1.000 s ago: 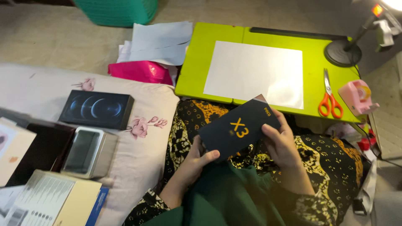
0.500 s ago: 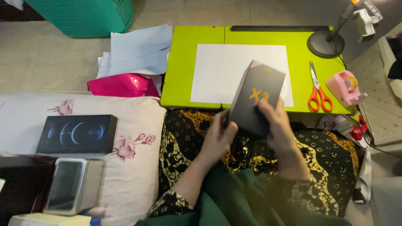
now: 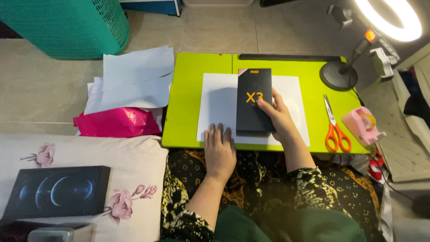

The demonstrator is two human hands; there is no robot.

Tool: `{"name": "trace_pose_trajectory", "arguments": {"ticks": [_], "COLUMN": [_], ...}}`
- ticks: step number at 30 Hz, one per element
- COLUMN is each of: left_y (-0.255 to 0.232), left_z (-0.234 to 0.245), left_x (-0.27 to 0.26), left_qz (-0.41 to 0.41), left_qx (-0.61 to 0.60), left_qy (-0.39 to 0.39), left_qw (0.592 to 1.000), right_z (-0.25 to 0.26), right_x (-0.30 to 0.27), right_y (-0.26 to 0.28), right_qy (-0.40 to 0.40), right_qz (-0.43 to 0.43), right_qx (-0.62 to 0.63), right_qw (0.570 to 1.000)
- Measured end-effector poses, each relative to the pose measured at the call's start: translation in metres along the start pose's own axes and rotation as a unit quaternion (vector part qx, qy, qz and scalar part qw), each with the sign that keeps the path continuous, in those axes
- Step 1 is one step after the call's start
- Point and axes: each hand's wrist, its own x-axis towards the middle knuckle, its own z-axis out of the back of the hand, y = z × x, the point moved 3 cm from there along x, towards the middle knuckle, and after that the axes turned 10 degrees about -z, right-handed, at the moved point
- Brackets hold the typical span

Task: The person cuts a sheet of patterned wrapping paper in half with scissors, then places a black phone box on the paper and wraps it by folding the paper around the box and securing the edges with tape. The wrapped box is held and inspected at the end.

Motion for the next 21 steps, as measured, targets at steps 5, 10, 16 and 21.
{"name": "trace_pose_trajectory", "arguments": {"ticks": [5,10,16,21], "left_y": [-0.002,-0.002,-0.003,-0.002], "left_z": [0.005,0.007,0.011,0.009], "left_x": [0.004,0.007,0.006,0.004], "left_qz": [0.001,0.012,0.012,0.017], "left_qx": [-0.003,-0.006,-0.012,-0.019], "left_qy": [-0.023,-0.011,-0.003,0.004], "left_qw": [1.000,1.000,1.000,1.000], "right_z": [0.001,0.002,-0.001,-0.005], "right_x": [0.008,0.012,0.014,0.012], "right_y": [-0.006,-0.009,-0.006,-0.002], "right_qy": [-0.037,-0.041,-0.069,-0.093], "right_qz": [-0.021,-0.022,-0.050,-0.067], "right_qx": [-0.035,-0.037,-0.048,-0.070], "right_qw": [0.998,0.998,0.995,0.991]}}
